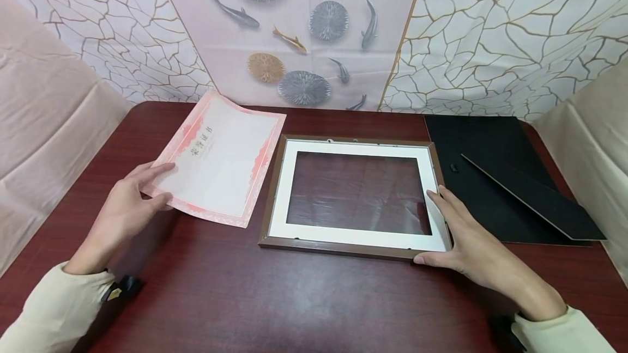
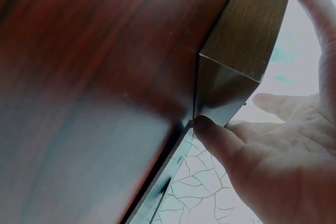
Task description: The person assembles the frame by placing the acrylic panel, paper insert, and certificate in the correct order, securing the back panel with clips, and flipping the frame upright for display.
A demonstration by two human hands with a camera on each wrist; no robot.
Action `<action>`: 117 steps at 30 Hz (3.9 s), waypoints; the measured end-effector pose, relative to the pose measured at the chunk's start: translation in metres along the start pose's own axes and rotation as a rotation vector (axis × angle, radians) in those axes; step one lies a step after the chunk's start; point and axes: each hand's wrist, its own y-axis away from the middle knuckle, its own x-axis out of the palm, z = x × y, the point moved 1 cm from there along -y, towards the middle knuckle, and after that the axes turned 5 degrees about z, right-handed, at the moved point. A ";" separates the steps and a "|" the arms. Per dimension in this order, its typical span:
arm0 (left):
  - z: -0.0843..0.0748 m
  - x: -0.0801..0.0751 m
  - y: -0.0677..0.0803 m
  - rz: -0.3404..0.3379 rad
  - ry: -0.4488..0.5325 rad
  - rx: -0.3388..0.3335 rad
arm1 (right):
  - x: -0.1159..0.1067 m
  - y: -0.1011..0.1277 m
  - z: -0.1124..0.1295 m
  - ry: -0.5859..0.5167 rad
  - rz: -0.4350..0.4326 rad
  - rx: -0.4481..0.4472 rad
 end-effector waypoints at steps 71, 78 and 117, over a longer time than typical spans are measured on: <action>-0.105 0.092 0.024 0.149 -0.384 1.035 | -0.005 -0.008 0.008 -0.113 -0.091 -0.191; -0.107 0.100 0.023 0.207 -0.498 1.069 | -0.006 -0.007 0.005 -0.122 -0.100 -0.218; -0.117 0.102 0.000 0.663 -0.362 0.749 | -0.013 0.007 -0.005 0.035 0.062 0.100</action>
